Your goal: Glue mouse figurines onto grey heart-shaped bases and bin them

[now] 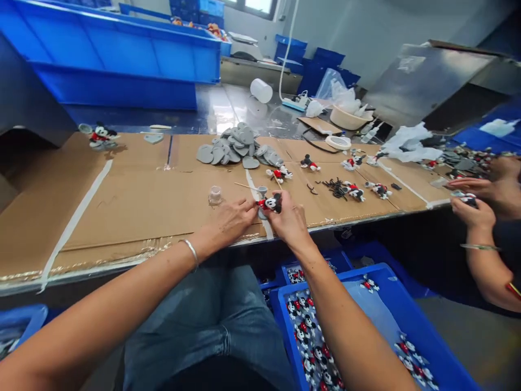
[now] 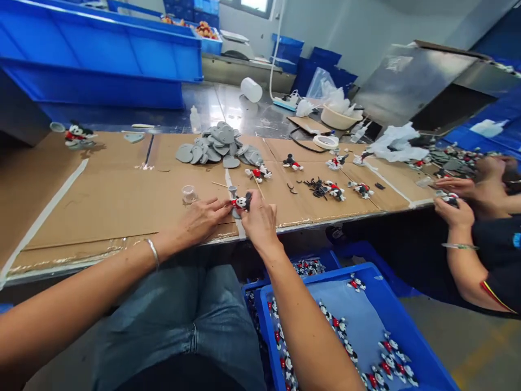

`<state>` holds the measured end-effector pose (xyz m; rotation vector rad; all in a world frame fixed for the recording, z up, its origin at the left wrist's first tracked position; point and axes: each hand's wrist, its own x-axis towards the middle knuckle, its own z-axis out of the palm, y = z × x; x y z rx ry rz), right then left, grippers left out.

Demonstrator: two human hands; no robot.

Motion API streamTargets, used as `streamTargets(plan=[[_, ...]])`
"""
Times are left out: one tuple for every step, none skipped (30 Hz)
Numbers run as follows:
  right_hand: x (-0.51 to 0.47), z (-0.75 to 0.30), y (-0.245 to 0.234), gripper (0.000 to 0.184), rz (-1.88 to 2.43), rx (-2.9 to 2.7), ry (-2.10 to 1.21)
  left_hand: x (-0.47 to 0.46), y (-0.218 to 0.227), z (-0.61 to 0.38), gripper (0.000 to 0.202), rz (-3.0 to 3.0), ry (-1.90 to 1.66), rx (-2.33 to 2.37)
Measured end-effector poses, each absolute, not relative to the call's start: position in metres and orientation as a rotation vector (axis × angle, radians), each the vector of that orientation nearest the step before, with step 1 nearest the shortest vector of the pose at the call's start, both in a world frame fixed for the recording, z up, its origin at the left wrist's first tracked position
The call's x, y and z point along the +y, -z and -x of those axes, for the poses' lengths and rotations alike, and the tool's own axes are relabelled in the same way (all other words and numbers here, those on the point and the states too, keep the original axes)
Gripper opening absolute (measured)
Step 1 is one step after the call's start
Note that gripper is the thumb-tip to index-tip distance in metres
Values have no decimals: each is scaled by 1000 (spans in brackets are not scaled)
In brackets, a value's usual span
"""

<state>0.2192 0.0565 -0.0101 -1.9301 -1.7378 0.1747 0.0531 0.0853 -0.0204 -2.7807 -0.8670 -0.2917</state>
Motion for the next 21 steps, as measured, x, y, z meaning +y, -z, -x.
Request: streamTargets(plan=[[57, -220, 11, 39, 1941, -1737, -172, 85, 19, -53, 21, 2794, 286, -876], [57, -220, 12, 40, 1950, -1737, -171, 84, 18, -53, 20, 2806, 282, -885], [58, -220, 12, 41, 1957, -1738, -169, 83, 17, -53, 18, 2816, 281, -894], [58, -220, 12, 41, 1964, -1740, -168, 83, 16, -53, 17, 2823, 282, -903], [59, -221, 12, 42, 1970, -1742, -166, 82, 15, -53, 16, 2829, 286, -912], [59, -221, 12, 42, 1974, -1744, -165, 82, 14, -53, 14, 2834, 292, -921], [59, -221, 11, 43, 1977, -1746, -164, 82, 14, -52, 14, 2838, 299, -928], [59, -221, 11, 42, 1979, -1749, -165, 81, 14, -52, 13, 2841, 306, -935], [59, -221, 11, 42, 1978, -1754, -168, 81, 14, -51, 12, 2842, 313, -941], [59, -222, 11, 42, 1973, -1760, -172, 81, 14, -51, 12, 2842, 318, -945], [59, -222, 11, 42, 1967, -1767, -178, 81, 15, -51, 11, 2841, 320, -946], [59, -222, 11, 41, 1959, -1774, -184, 81, 16, -51, 11, 2840, 321, -944], [58, -222, 11, 41, 1950, -1781, -191, 82, 17, -51, 10, 2840, 321, -938], [58, -222, 12, 40, 1944, -1784, -197, 82, 18, -51, 11, 2840, 321, -929], [58, -222, 12, 40, 1939, -1788, -203, 83, 19, -52, 11, 2839, 326, -916], [57, -221, 12, 40, 1936, -1791, -208, 83, 20, -53, 12, 2837, 332, -903], [57, -220, 11, 40, 1936, -1791, -208, 84, 20, -53, 14, 2833, 345, -890], [56, -219, 11, 40, 1935, -1794, -207, 84, 21, -54, 16, 2829, 359, -876], [55, -218, 10, 39, 1935, -1793, -202, 84, 22, -55, 18, 2822, 376, -861], [54, -218, 9, 37, 1934, -1793, -190, 83, 24, -55, 22, 2810, 401, -844], [53, -217, 8, 37, 1936, -1793, -179, 83, 27, -56, 27, 2792, 428, -832]])
